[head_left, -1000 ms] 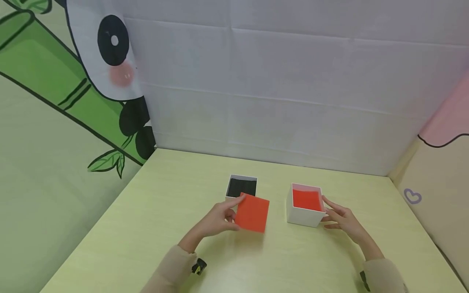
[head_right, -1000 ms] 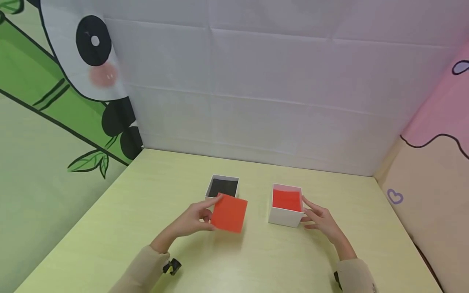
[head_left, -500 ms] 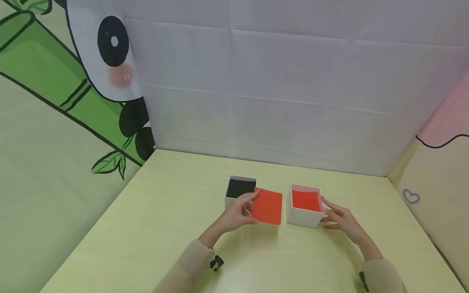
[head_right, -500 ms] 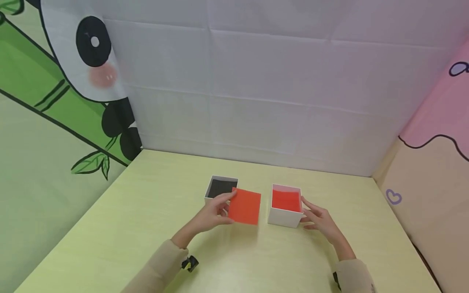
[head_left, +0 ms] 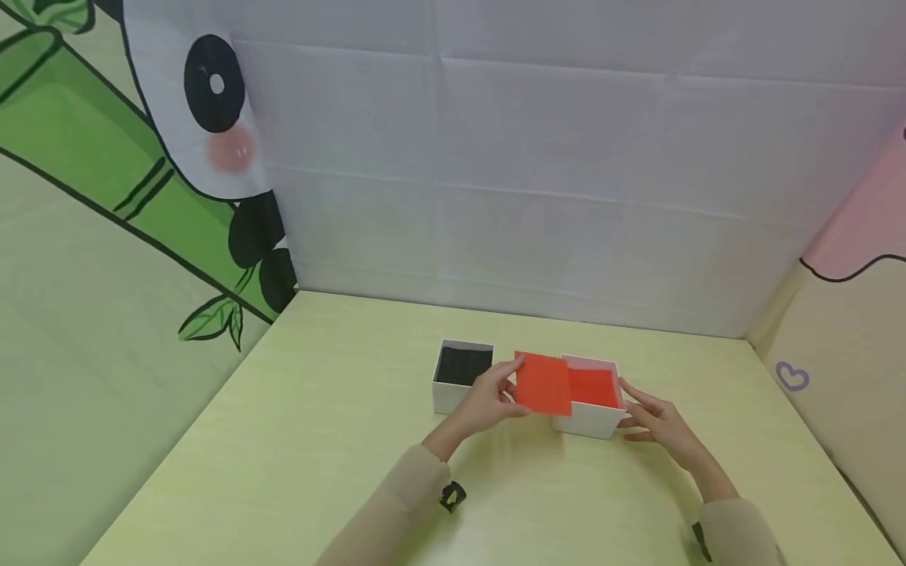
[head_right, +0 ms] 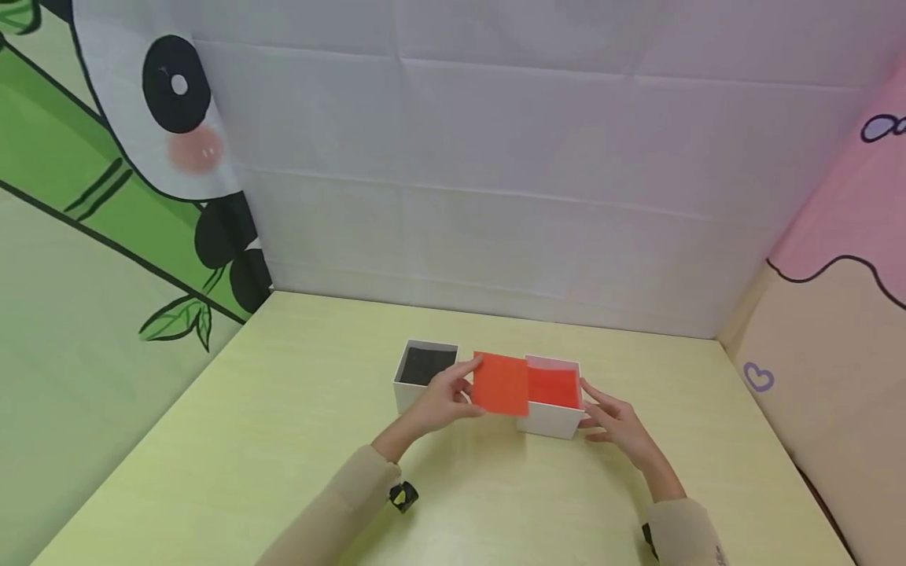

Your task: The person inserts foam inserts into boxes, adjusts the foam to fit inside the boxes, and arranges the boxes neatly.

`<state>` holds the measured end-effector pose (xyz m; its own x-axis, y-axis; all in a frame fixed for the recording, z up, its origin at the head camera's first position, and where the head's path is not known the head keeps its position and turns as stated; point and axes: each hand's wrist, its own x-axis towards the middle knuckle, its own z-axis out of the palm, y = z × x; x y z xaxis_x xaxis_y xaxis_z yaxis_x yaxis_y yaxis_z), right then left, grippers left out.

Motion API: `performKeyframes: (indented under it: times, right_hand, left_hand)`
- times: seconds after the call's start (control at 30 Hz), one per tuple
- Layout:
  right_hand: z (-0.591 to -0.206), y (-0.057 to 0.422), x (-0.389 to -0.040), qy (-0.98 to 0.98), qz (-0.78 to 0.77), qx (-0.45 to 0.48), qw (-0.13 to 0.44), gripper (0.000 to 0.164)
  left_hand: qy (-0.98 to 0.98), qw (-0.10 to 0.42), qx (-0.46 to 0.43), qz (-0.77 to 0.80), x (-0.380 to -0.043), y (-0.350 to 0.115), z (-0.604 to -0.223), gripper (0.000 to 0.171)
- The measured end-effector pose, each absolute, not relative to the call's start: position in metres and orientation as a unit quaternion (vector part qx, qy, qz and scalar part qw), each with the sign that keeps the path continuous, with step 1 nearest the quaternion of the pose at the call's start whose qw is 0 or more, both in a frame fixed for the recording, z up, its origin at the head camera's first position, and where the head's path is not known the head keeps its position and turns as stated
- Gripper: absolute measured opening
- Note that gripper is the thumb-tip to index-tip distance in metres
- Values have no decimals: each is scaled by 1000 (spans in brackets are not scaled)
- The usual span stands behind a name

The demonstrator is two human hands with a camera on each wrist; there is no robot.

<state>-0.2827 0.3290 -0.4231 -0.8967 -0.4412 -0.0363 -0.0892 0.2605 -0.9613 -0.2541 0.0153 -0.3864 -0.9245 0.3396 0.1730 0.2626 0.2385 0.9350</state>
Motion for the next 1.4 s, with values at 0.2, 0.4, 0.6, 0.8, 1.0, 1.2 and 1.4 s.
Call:
performKeyframes:
  times: [0.2, 0.4, 0.6, 0.8, 1.0, 1.2, 1.4]
  right_hand:
    - [-419, 333, -287, 778, -584, -173, 155, 52]
    - [-419, 336, -292, 783, -579, -169, 155, 53]
    - [-419, 335, -293, 791, -568, -160, 159, 54]
    - [-418, 335, -293, 789, -571, -160, 161, 55]
    - [-416, 334, -291, 789, -572, -158, 158, 54]
    - [-416, 334, -292, 788, -573, -157, 159, 53]
    - [-417, 334, -292, 790, -571, -154, 158, 53]
  left_hand:
    - [775, 37, 180, 605, -266, 34, -377, 76]
    - [774, 44, 164, 610, -287, 53, -388, 78]
    - [792, 55, 151, 590, -299, 63, -391, 78]
    - [799, 65, 140, 581, -306, 70, -390, 76]
    - [807, 75, 151, 565, -312, 75, -394, 73]
    - [822, 86, 165, 538, -314, 82, -392, 70]
    - [839, 84, 166, 511, -314, 88, -388, 68]
